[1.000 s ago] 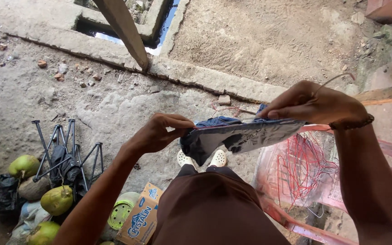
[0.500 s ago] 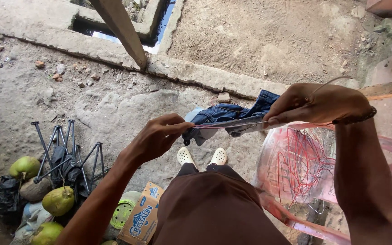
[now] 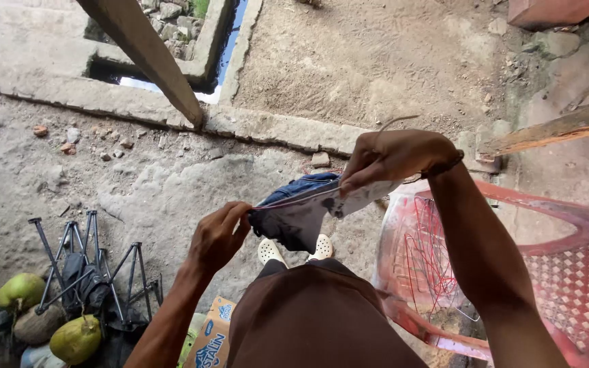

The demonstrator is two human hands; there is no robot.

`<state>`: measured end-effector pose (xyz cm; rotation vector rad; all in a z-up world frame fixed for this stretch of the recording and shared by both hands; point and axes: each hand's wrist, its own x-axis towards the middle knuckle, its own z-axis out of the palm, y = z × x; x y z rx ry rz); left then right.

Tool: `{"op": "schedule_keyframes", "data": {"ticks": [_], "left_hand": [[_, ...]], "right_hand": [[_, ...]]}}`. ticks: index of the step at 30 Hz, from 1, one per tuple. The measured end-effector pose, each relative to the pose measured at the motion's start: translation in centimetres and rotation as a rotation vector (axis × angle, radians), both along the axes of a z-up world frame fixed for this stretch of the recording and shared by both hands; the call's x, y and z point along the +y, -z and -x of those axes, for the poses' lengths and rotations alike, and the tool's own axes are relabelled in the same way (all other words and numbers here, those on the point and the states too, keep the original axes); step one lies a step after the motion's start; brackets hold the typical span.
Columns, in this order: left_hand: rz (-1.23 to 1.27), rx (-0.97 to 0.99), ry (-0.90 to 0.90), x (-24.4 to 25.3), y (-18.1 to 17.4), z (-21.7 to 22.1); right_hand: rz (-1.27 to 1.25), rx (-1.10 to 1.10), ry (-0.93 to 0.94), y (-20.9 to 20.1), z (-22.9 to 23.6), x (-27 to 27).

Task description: Hanging laundry items on a clothesline and hangers.

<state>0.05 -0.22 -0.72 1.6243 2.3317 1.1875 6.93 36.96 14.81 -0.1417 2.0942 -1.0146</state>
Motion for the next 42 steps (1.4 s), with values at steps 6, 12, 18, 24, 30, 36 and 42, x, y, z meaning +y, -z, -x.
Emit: {"op": "schedule_keyframes", "data": {"ticks": [6, 12, 18, 24, 30, 36, 42], "left_hand": [[-0.062, 0.111, -0.153, -0.6, 0.5, 0.8], [-0.006, -0.372, -0.179, -0.9, 1.6, 0.5], [-0.278, -1.025, -0.253, -0.4, 3.1, -0.6], [-0.467, -1.290, -0.299, -1.1, 4.2, -1.1], [-0.363, -1.198, -0.279, -1.3, 2.8, -1.5], [-0.304, -1.200, -0.183, -0.8, 2.5, -2.0], [-0.237, -1.194, -0.082, 0.0, 0.7, -1.8]], "right_hand": [[0.250, 0.040, 0.016, 3.0, 0.3, 0.7], [0.389, 0.082, 0.109, 6.2, -0.6, -0.1], [0.537, 0.176, 0.291, 7.5, -2.0, -0.9], [0.586, 0.152, 0.284, 6.5, -2.1, 0.2], [0.610, 0.205, 0.306, 5.9, -2.2, -0.2], [0.506, 0.238, 0.348, 6.2, -2.2, -0.2], [0.598, 0.366, 0.390, 5.8, -1.8, 1.6]]}}
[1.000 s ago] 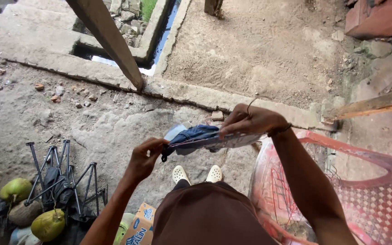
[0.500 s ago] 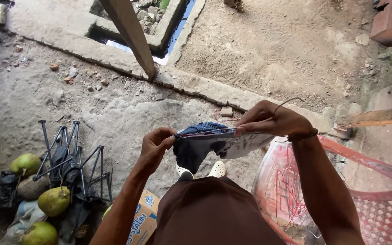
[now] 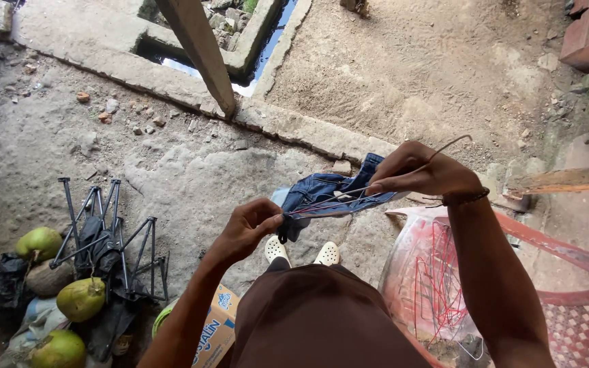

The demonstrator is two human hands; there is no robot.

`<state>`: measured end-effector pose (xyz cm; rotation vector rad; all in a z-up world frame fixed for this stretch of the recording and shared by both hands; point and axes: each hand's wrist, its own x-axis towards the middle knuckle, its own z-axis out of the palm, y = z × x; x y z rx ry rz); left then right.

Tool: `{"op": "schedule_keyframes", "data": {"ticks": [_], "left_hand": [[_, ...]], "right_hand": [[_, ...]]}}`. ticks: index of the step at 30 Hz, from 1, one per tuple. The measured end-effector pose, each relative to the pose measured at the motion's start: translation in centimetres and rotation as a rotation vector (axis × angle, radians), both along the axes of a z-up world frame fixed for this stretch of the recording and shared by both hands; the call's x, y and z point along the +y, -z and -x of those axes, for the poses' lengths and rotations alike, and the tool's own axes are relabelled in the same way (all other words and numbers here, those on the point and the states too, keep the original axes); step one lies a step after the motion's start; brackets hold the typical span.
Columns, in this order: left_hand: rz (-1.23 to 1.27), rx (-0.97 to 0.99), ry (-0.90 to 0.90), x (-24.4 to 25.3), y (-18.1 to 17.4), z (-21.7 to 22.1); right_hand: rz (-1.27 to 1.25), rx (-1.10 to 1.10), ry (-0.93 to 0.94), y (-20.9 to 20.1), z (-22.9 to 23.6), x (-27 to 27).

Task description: Hanging laundry items on a clothesline and hangers.

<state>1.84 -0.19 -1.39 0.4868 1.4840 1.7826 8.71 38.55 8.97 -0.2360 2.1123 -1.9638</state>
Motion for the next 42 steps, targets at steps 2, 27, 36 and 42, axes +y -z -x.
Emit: {"op": "schedule_keyframes", "data": {"ticks": [2, 27, 36, 42], "left_hand": [[0.209, 0.161, 0.108, -0.1, -1.1, 0.0], [0.300, 0.129, 0.171, -1.1, -2.4, -0.7], [0.491, 0.134, 0.276, -1.0, -3.6, -1.2], [0.427, 0.654, -0.081, -1.0, -6.8, -0.1]], "right_hand": [[-0.063, -0.104, 0.004, -0.2, 0.1, 0.4], [0.171, 0.068, -0.070, 0.3, 0.0, -4.8], [-0.147, -0.059, -0.181, -1.4, 1.7, -4.5], [-0.132, 0.034, -0.073, -3.8, 2.7, -4.9]]}}
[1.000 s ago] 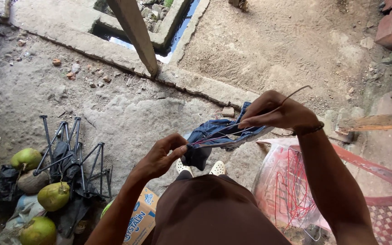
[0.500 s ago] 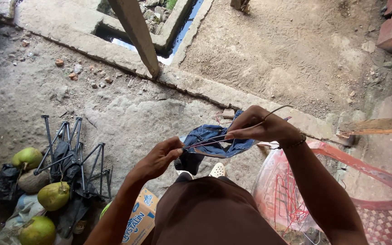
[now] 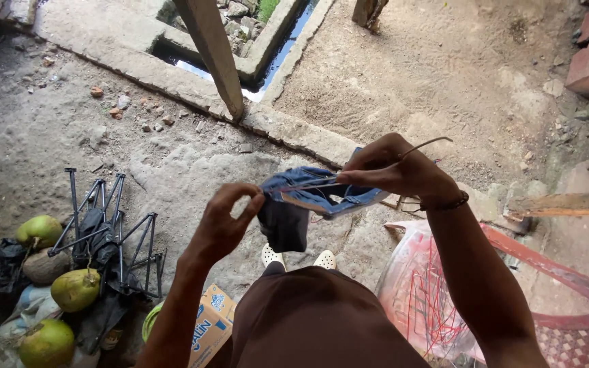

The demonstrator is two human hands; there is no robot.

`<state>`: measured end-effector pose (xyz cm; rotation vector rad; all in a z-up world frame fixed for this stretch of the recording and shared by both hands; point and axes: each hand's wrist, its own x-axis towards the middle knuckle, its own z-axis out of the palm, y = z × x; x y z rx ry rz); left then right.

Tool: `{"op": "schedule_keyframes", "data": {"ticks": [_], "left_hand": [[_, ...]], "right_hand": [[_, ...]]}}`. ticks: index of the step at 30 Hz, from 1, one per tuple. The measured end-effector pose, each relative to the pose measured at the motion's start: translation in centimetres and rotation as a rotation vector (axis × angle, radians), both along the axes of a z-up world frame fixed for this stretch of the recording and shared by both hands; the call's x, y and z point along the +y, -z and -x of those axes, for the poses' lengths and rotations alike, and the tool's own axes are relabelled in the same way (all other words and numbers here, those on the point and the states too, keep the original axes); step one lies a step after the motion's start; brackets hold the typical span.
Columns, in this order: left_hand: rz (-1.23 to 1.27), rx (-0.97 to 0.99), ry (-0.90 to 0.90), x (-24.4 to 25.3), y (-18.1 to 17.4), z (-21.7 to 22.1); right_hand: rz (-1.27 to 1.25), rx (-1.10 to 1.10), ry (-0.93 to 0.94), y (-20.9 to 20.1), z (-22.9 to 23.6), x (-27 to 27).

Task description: Hanging laundry items on a clothesline and hangers.

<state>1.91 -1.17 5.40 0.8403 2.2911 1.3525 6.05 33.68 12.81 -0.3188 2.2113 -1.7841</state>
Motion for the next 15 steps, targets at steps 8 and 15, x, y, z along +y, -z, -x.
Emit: {"op": "schedule_keyframes", "data": {"ticks": [8, 15], "left_hand": [[0.016, 0.509, -0.184, -0.9, -4.3, 0.5], [0.181, 0.402, -0.280, -0.1, -5.5, -0.5]], "right_hand": [[-0.025, 0.064, -0.016, -1.1, 1.0, -1.1], [0.001, 0.053, -0.037, -1.8, 1.9, -2.9]]}}
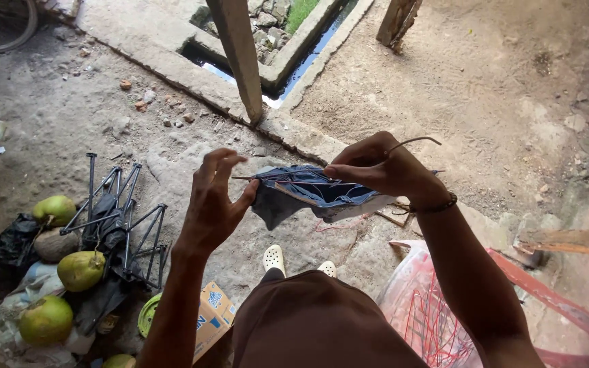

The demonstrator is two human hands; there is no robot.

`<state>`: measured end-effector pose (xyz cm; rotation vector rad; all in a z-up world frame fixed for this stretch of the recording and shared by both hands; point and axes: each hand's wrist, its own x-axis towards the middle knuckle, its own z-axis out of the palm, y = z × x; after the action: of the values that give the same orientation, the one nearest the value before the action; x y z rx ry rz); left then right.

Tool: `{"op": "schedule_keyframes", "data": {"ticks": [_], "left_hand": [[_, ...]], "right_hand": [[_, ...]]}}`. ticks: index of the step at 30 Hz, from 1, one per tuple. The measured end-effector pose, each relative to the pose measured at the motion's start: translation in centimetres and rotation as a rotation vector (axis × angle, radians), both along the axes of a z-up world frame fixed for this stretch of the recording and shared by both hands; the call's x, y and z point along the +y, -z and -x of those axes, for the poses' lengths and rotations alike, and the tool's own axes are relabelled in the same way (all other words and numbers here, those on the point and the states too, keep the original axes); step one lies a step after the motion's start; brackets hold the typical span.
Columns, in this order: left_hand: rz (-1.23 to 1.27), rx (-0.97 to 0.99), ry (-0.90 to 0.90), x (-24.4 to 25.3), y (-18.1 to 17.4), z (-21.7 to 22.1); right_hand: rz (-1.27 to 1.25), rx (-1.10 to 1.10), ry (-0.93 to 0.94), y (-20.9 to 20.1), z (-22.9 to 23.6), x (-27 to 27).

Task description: Hanging laundry items on a clothesline and hangers.

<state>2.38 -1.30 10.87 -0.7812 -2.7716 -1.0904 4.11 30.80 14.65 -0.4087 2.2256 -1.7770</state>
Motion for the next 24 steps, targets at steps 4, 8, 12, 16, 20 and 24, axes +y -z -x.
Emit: {"op": "schedule_keyframes", "data": {"ticks": [4, 8, 12, 16, 20, 24], "left_hand": [[-0.087, 0.115, 0.047, 1.9, -0.4, -0.5], [-0.128, -0.274, 0.256, 4.6, 1.0, -1.4], [0.014, -0.248, 0.162, 5.8, -1.0, -1.6], [-0.315, -0.208, 0.034, 3.4, -2.3, -1.1], [-0.461, -0.222, -0.127, -2.0, -3.3, 0.7], [-0.558, -0.145, -0.208, -9.1, -5.0, 3.8]], "right_hand": [[-0.043, -0.013, -0.022, -0.3, 0.5, -0.7], [-0.081, -0.010, -0.071, -0.8, 0.8, -1.7], [-0.179, 0.054, -0.149, -0.6, 2.3, -2.3], [-0.204, 0.071, -0.184, -2.3, 5.2, -4.5], [-0.396, 0.420, -0.220, -3.2, 9.4, -6.7], [-0.514, 0.766, -0.168, -2.5, 15.6, -9.5]]}}
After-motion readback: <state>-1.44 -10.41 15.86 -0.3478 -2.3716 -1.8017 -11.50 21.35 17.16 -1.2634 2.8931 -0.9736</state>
